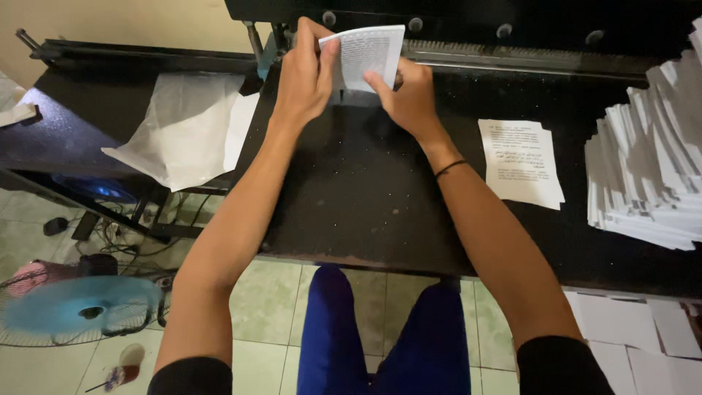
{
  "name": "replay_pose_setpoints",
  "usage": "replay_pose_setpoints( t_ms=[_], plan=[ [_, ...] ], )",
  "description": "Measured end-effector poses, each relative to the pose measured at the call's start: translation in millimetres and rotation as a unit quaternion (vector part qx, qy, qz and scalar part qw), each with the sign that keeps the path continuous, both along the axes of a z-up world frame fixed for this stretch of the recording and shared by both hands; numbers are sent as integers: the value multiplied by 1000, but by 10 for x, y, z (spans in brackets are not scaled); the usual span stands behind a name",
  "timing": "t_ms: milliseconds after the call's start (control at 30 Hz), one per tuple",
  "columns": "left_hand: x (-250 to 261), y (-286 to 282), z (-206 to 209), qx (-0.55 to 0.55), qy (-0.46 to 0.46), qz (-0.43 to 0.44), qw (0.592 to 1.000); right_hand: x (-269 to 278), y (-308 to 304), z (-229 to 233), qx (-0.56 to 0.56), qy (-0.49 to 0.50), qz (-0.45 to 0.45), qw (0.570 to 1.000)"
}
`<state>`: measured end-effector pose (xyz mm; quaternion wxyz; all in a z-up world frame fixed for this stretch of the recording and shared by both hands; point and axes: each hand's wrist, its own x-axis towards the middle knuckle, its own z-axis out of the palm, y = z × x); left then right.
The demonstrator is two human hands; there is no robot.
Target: The person aligns a stack of papers under a binding machine and presses the handle to bind them. They repeat this process for multiple stacks, placing the finished items on the table.
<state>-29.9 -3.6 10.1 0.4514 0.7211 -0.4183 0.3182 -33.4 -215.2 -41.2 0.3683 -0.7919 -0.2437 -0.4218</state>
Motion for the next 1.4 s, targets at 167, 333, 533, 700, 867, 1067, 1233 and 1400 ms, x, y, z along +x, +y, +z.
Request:
replay_pose_setpoints(
  t_ms=[167,333,533,700,867,1067,1233,1400],
  plan=[
    [109,35,-142,38,-66,21,997,-39,-92,-4,9,104,-107,989],
    [114,59,-151,71,-82,67,992,-209,-69,164,-8,106,-43,993],
    [219,8,-174,77,-122,67,987,-219,-91,152,-48,90,-31,994],
    [256,-14,-240,98,-150,79,981,-113,-186,20,-67,41,-26,997],
    [307,-16,-289,95,-165,99,977,12,-248,-99,-85,33,-99,991],
    [351,-27,-252,123,-164,133,970,46,-217,-2,-61,27,-72,995],
    [179,57,-252,188,-127,90,970,-88,-210,11,-109,98,-107,983],
    [362,41,-346,179,-286,163,927,-137,-306,16,-174,-27,-69,982]
  ],
)
